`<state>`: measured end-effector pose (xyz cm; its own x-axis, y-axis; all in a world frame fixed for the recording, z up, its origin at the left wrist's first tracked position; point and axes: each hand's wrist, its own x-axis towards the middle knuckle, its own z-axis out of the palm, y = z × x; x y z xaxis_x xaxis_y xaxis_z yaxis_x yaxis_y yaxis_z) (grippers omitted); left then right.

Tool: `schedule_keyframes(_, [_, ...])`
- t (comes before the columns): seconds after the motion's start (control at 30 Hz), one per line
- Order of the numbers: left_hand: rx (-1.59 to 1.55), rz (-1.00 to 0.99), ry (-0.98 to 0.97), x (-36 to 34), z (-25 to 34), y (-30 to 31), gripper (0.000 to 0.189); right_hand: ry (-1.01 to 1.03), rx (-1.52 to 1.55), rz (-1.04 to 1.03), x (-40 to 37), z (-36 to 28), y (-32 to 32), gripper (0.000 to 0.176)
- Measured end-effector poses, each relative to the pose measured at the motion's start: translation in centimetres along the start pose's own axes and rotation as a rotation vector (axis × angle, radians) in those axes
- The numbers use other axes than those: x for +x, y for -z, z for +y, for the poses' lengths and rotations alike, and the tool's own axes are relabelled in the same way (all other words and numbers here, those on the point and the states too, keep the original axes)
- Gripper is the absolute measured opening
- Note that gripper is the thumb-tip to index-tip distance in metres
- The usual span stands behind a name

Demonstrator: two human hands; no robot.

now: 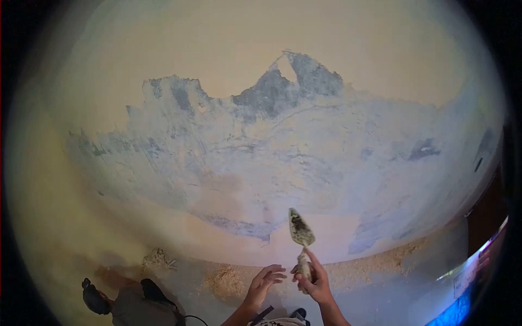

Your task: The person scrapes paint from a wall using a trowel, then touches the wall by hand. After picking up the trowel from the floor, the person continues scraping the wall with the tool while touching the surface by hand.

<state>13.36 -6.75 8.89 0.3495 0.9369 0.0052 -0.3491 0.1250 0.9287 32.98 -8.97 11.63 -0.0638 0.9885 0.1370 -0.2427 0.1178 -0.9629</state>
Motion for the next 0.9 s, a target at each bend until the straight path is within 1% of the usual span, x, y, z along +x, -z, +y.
schedule_keyframes(0.07, [-0.023, -0.025, 0.01, 1.1, -1.0, 1.6, 0.042, 0.072, -0.179, 0.146, 1.9, -1.6, 0.6, 0.067])
schedule_keyframes(0.1, [-0.039, -0.056, 0.029, 1.7, -1.5, 2.6, 0.044, 0.126, -0.277, 0.17, 2.9, -1.1, 1.8, 0.065])
schedule_keyframes(0.13, [-0.043, -0.06, 0.022, 2.3, -1.1, 3.2, 0.044, 0.129, -0.274, 0.216, 3.7, -1.3, 2.5, 0.064])
schedule_keyframes(0.2, [-0.003, -0.053, -0.009, 3.6, 0.1, 4.5, 0.041, 0.166, -0.301, 0.236, 5.3, -2.0, 3.8, 0.063])
schedule_keyframes(0.23, [-0.005, -0.07, -0.012, 4.4, 0.8, 5.3, 0.041, 0.104, -0.211, 0.23, 5.9, -3.0, 4.1, 0.066])
schedule_keyframes(0.27, [0.01, -0.045, -0.028, 5.1, 1.7, 6.0, 0.039, 0.114, -0.22, 0.246, 6.6, -3.5, 4.1, 0.066])
schedule_keyframes(0.3, [0.024, -0.022, -0.042, 6.0, 2.3, 6.9, 0.037, 0.195, -0.189, 0.254, 7.3, -4.0, 4.0, 0.066])
schedule_keyframes(0.33, [0.02, -0.047, -0.04, 7.0, 2.9, 7.9, 0.037, 0.278, -0.16, 0.264, 8.0, -4.5, 3.8, 0.067])
schedule_keyframes(0.37, [0.016, 0.0, -0.029, 8.0, 3.7, 8.9, 0.036, 0.318, -0.108, 0.25, 8.8, -5.1, 3.5, 0.072])
schedule_keyframes(0.4, [0.012, 0.048, -0.015, 9.1, 4.5, 10.1, 0.034, 0.327, -0.118, 0.273, 9.6, -5.8, 2.7, 0.072])
schedule_keyframes(0.43, [-0.169, 0.035, -0.031, 10.2, 5.3, 11.4, 0.031, 0.35, -0.107, 0.281, 10.5, -7.0, 1.6, 0.073])
schedule_keyframes(0.47, [-0.179, 0.013, -0.025, 11.4, 6.4, 12.6, 0.031, 0.372, -0.098, 0.286, 11.5, -7.8, 0.7, 0.073])
schedule_keyframes(0.53, [-0.247, -0.095, -0.197, 13.8, 9.2, 14.9, 0.028, 0.382, -0.18, 0.296, 13.5, -8.3, -0.5, 0.073])
schedule_keyframes(0.6, [-0.274, -0.172, -0.335, 16.6, 13.1, 16.2, 0.027, 0.519, -0.295, 0.396, 15.9, -8.3, -2.2, 0.072])
schedule_keyframes(0.63, [-0.264, -0.284, -0.422, 18.3, 14.9, 17.1, 0.024, 0.552, -0.338, 0.442, 16.8, -8.0, -2.9, 0.071])
schedule_keyframes(0.67, [-0.278, -0.274, -0.428, 19.8, 17.0, 17.3, 0.024, 0.549, -0.35, 0.43, 17.3, -7.8, -3.7, 0.071])
schedule_keyframes(0.73, [-0.113, -0.493, -0.661, 22.4, 20.9, 17.5, 0.021, 0.572, -0.337, 0.556, 17.6, -7.6, -5.2, 0.071])
schedule_keyframes(0.77, [-0.125, -0.499, -0.662, 24.0, 22.1, 17.3, 0.021, 0.603, -0.359, 0.618, 17.9, -7.1, -5.8, 0.07])
schedule_keyframes(0.8, [-0.05, -0.461, -0.828, 25.4, 23.0, 16.8, 0.019, 0.604, -0.37, 0.631, 18.1, -6.9, -5.8, 0.07])
schedule_keyframes(0.83, [0.026, -0.424, -0.985, 26.5, 23.6, 16.6, 0.018, 0.622, -0.452, 0.672, 18.1, -6.5, -5.6, 0.07])
schedule_keyframes(0.87, [0.015, -0.445, -0.967, 28.1, 23.5, 17.1, 0.018, 0.634, -0.532, 0.719, 17.8, -6.1, -5.7, 0.07])
schedule_keyframes(0.9, [0.459, -0.29, -1.287, 30.2, 22.8, 17.8, 0.019, 0.645, -0.544, 0.763, 18.0, -6.3, -6.1, 0.069])
